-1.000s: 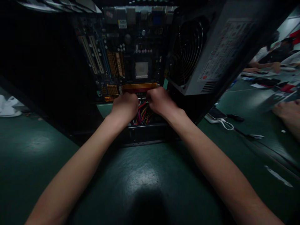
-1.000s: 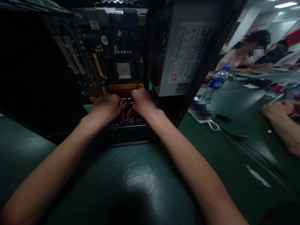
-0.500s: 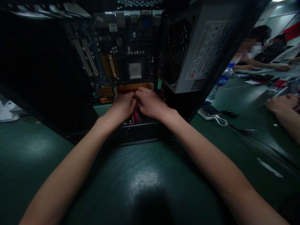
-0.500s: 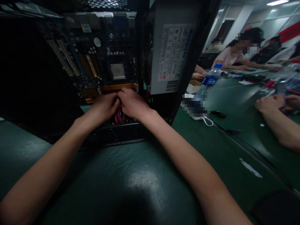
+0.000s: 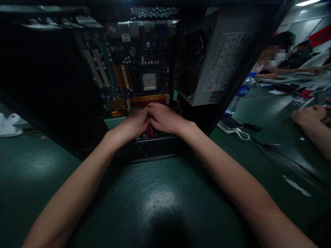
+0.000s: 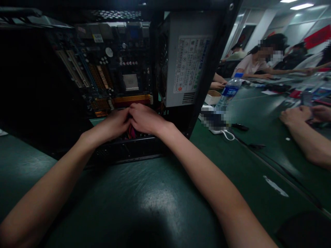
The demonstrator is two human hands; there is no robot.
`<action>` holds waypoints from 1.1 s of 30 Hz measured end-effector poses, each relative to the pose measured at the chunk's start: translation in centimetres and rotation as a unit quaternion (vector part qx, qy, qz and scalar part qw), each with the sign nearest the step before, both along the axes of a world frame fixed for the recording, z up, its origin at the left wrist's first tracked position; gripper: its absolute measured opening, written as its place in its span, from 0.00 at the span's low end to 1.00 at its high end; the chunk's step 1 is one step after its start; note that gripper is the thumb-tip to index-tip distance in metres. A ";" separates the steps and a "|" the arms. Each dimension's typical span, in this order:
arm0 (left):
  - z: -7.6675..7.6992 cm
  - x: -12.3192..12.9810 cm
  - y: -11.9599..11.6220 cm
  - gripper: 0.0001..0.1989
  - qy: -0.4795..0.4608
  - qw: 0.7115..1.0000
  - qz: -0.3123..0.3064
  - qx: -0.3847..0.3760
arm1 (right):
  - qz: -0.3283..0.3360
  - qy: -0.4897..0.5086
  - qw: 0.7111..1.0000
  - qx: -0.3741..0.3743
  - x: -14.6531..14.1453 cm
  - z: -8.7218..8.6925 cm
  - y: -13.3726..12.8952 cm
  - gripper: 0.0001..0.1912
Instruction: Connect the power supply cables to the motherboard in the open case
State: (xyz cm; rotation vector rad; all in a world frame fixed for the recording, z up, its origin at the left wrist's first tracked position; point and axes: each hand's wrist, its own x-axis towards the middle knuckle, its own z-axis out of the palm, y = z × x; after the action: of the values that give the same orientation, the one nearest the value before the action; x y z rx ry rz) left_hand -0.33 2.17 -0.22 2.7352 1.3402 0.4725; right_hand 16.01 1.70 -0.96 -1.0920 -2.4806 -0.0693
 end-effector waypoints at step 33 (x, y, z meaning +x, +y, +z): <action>3.7 -2.3 -3.7 0.16 0.074 0.996 0.037 0.029 | 0.093 0.033 0.995 -0.015 0.5 -0.2 -0.3 0.16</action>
State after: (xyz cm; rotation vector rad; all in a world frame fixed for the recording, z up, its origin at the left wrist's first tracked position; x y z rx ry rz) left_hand -2.61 -1.50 3.52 2.8264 1.4887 0.3226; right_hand 16.52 1.39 -1.16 -0.8562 -2.5184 0.0568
